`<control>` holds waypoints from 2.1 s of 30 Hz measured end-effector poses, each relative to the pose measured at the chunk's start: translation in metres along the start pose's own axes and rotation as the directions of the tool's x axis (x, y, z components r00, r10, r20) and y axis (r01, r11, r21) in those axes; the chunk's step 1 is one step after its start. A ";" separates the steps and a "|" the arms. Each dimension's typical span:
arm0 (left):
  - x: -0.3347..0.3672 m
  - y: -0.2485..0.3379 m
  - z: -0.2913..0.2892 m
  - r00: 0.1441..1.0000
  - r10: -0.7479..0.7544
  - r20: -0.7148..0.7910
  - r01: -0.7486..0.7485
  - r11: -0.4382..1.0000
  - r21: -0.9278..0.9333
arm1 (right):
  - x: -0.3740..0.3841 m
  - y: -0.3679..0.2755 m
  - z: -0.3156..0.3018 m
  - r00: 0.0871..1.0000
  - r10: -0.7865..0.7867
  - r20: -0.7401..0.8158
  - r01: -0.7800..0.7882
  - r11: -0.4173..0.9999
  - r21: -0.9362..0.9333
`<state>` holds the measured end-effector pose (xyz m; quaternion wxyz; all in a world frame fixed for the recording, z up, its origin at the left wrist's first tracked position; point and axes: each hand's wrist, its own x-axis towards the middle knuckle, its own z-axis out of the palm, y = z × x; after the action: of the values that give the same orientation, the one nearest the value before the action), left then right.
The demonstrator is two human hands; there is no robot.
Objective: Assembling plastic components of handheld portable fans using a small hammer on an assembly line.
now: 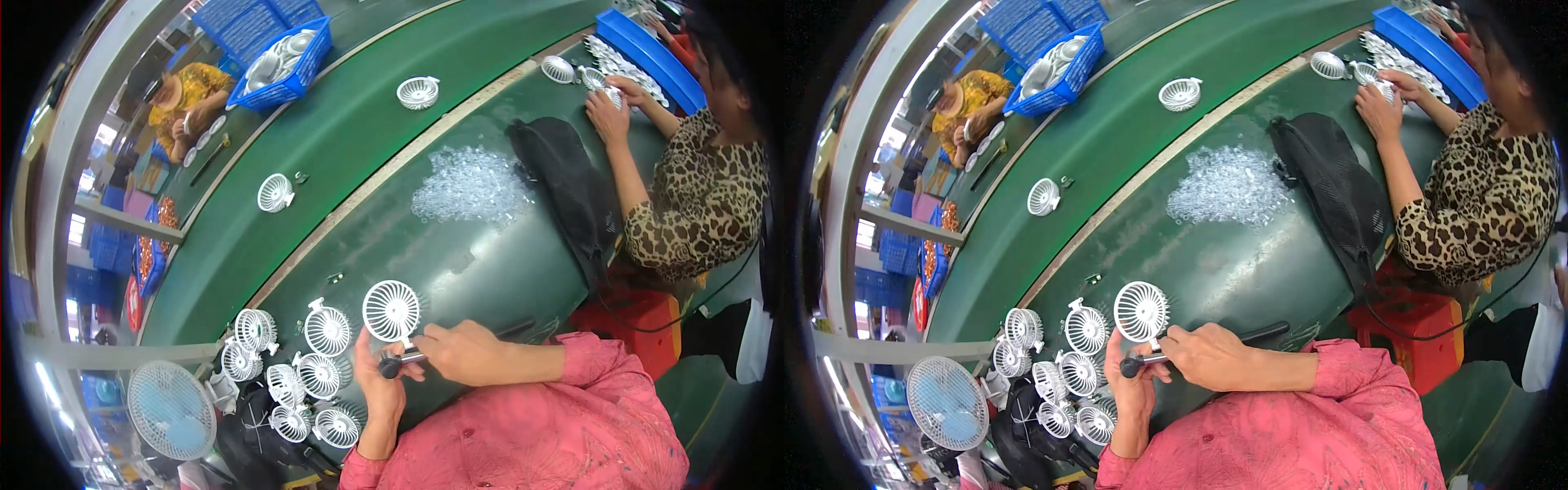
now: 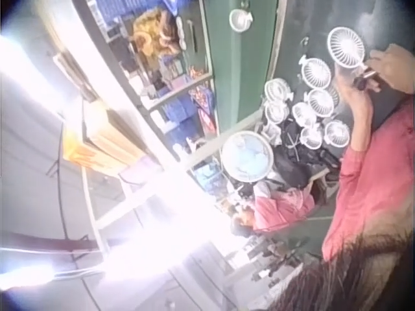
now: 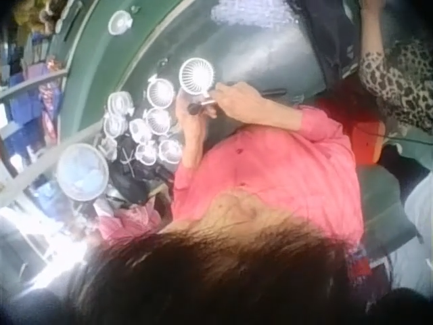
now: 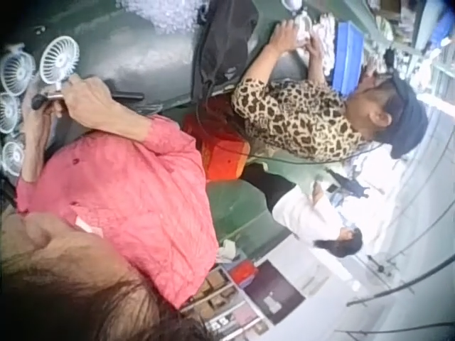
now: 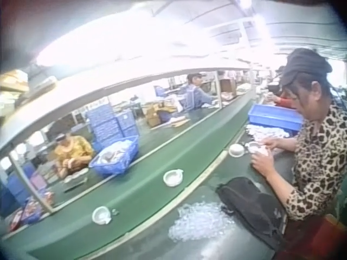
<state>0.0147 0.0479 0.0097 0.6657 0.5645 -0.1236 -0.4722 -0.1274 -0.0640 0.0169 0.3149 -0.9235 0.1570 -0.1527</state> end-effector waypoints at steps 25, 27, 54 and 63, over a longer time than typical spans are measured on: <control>-0.009 0.008 -0.001 0.782 0.463 0.418 -0.594 0.351 0.723 | 0.052 0.036 -0.009 0.831 0.514 0.212 -0.461 0.426 0.778; -0.001 0.001 0.005 0.676 0.510 0.532 -0.644 0.059 0.763 | 0.058 0.049 -0.001 0.796 0.555 0.240 -0.530 0.450 0.719; 0.003 -0.012 -0.016 0.698 0.454 0.554 -0.609 -0.029 0.793 | 0.002 0.063 -0.033 0.902 0.427 -0.060 -0.395 0.874 0.284; 0.006 -0.019 -0.010 0.714 0.522 0.467 -0.557 0.019 0.830 | -0.001 0.084 -0.046 0.767 0.603 -0.219 -0.579 0.798 0.168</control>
<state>0.0153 0.0517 -0.0125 0.3185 0.7417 -0.5899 -0.0209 -0.1620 -0.1508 -0.0015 0.3646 -0.7833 0.4727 -0.1731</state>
